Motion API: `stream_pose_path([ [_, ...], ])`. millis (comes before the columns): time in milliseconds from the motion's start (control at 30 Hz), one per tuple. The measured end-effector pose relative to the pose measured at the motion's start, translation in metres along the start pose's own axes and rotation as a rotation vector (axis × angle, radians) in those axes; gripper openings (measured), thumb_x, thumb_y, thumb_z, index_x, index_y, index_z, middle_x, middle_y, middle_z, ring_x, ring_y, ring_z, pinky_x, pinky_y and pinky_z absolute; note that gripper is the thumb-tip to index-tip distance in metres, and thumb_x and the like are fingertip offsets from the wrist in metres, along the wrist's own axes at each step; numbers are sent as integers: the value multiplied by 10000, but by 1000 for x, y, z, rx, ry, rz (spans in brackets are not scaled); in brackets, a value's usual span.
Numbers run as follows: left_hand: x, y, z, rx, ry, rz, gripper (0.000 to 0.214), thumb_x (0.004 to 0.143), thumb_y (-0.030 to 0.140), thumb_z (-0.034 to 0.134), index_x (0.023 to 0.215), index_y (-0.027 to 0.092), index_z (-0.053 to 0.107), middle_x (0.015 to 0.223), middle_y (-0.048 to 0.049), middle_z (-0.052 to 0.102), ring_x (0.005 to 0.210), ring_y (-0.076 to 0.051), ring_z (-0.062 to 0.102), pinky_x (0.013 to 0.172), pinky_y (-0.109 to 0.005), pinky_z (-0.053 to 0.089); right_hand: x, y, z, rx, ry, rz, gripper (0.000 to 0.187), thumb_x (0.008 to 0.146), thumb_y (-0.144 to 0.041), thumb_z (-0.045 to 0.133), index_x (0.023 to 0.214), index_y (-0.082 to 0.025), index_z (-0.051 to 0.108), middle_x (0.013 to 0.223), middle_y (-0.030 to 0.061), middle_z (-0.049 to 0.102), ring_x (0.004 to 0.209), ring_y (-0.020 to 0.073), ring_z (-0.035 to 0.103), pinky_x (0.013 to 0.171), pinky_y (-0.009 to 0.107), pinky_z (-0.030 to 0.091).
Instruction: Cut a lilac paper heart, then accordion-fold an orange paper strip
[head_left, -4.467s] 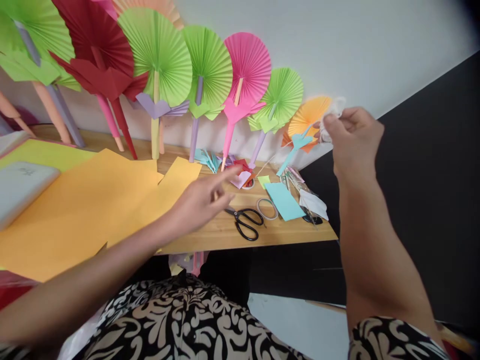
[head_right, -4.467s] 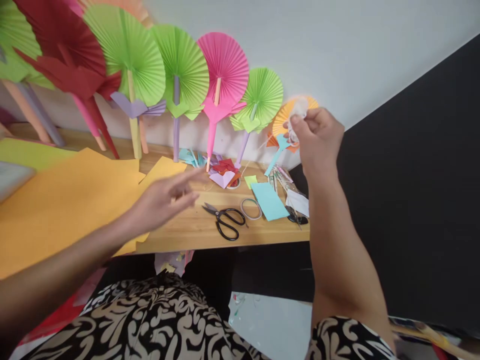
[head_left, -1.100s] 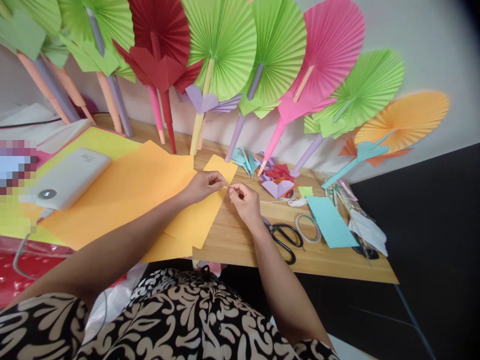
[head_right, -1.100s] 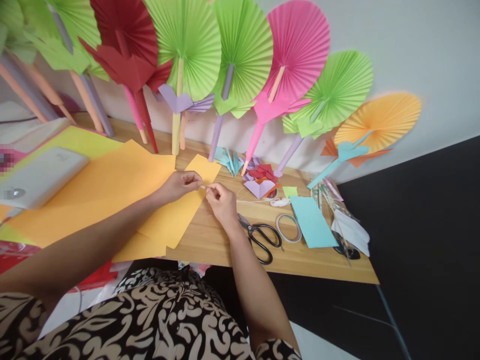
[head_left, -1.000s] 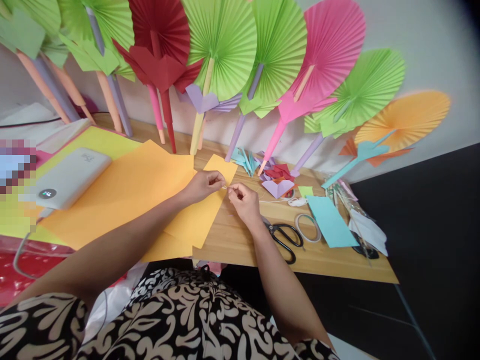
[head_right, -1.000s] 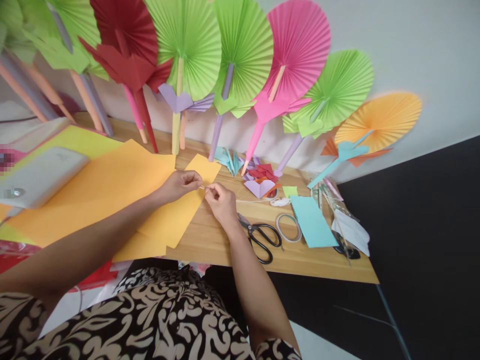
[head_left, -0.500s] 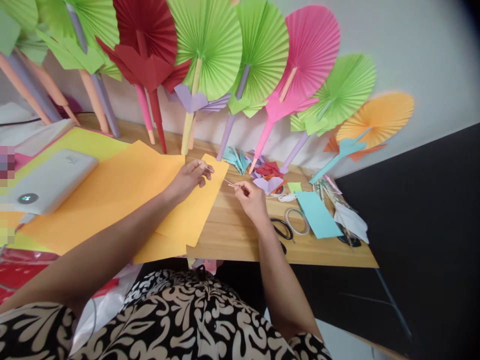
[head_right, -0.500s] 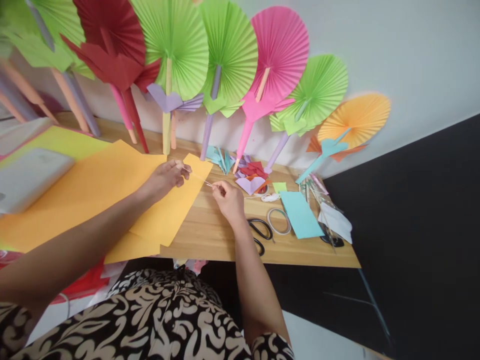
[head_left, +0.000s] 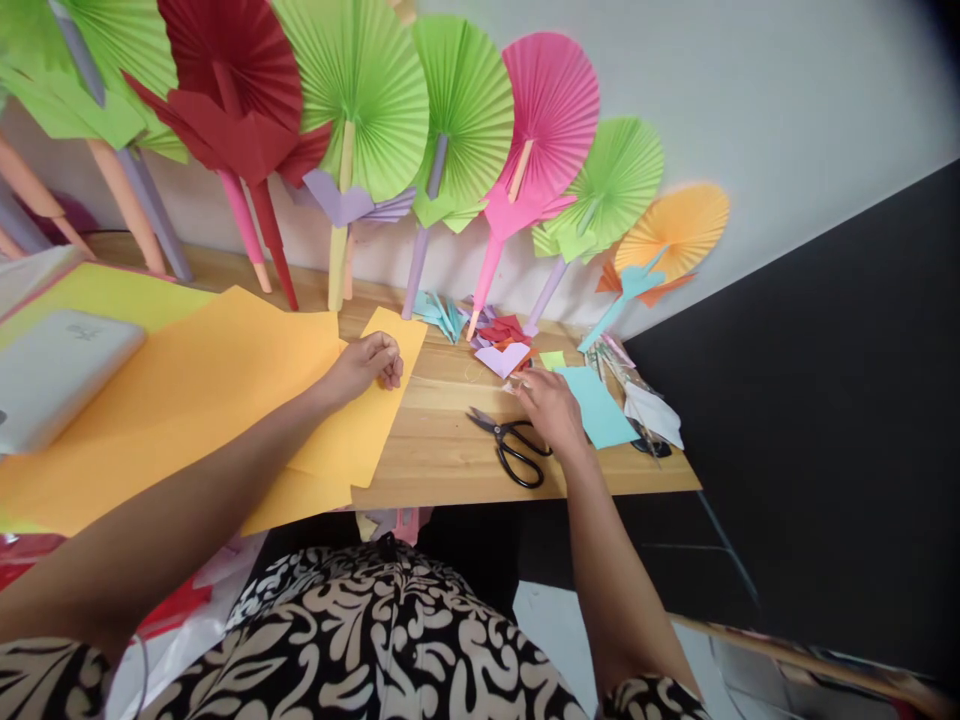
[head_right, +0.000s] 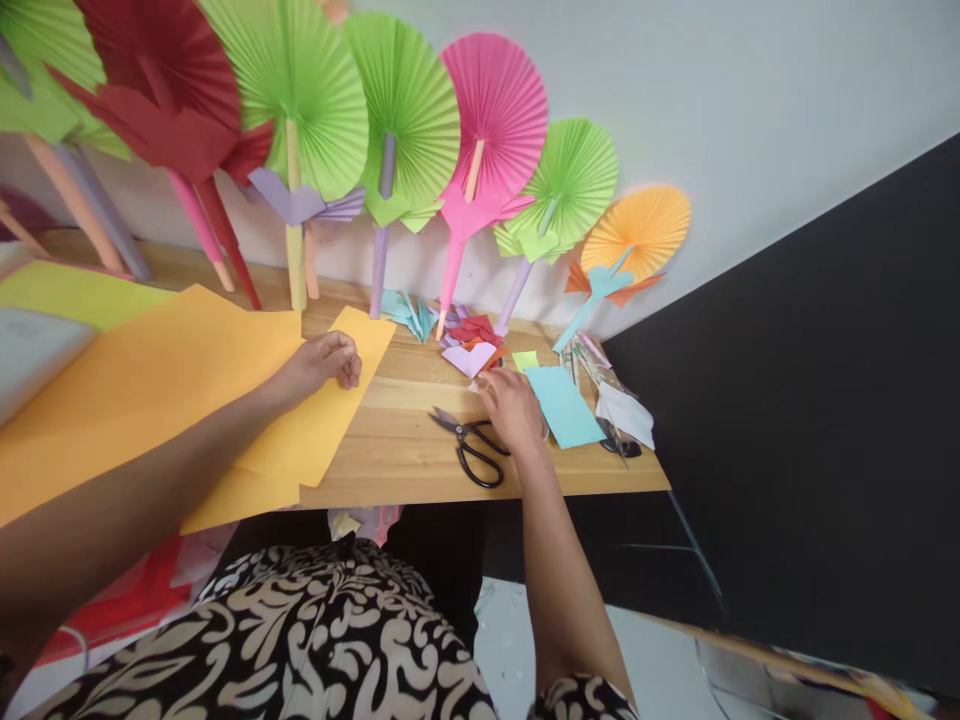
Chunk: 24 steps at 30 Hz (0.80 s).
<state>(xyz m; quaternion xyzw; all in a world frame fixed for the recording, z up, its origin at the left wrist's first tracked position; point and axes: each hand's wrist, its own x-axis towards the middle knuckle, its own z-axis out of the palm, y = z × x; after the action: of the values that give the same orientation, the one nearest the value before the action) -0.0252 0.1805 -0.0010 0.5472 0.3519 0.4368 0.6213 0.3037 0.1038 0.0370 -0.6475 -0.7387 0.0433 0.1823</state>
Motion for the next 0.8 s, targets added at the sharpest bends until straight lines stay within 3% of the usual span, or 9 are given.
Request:
stream_pose_path([
  [67,-2,0,0,40,3,-1,298,868,398,693,809,160,524,708,-28,664,573,-144,649,511,-228,505,-20,-3,-8,-30,-32,-25,328,932,-276,529,1205,-177,680,1238,143,682,1184,319,570,1034,462,424],
  [133,-3,1,0,63,10,0,286,870,394,681,814,158,529,726,-29,668,591,-147,660,525,-231,519,-41,-8,-14,-60,-145,-82,315,939,-279,546,1220,-210,672,1194,116,702,1135,294,614,1001,444,469],
  [267,-3,2,-1,83,30,-2,286,874,400,666,814,156,528,735,-31,668,611,-149,672,549,-237,539,-74,-19,-17,-132,-285,-129,390,900,-235,607,1290,-245,617,1323,91,639,1211,274,598,1015,430,498],
  [433,-2,3,-2,88,53,-8,283,872,387,674,808,156,523,730,-28,663,618,-147,676,554,-234,544,-82,-26,-11,-137,-264,-62,453,889,-181,580,1340,-223,567,1288,114,641,1202,271,607,1020,426,495],
  [567,-1,2,-3,83,62,-14,281,872,382,676,812,157,519,723,-30,662,622,-155,684,554,-240,549,-82,-27,-20,-87,-335,-26,427,824,-150,603,1248,-199,608,1151,114,668,1094,279,638,951,420,500],
  [667,-2,3,-4,77,67,-18,281,871,384,678,816,155,524,727,-34,665,620,-158,687,556,-242,551,-88,-28,-33,90,-418,42,423,793,-186,641,1213,-221,605,1061,76,661,941,242,644,844,380,504],
  [800,-3,6,-4,64,65,-27,310,862,410,699,822,156,525,727,-35,671,618,-160,689,557,-241,550,-97,-37,-42,652,-497,284,565,812,-317,692,1347,-258,521,887,4,578,701,136,535,641,274,461],
])
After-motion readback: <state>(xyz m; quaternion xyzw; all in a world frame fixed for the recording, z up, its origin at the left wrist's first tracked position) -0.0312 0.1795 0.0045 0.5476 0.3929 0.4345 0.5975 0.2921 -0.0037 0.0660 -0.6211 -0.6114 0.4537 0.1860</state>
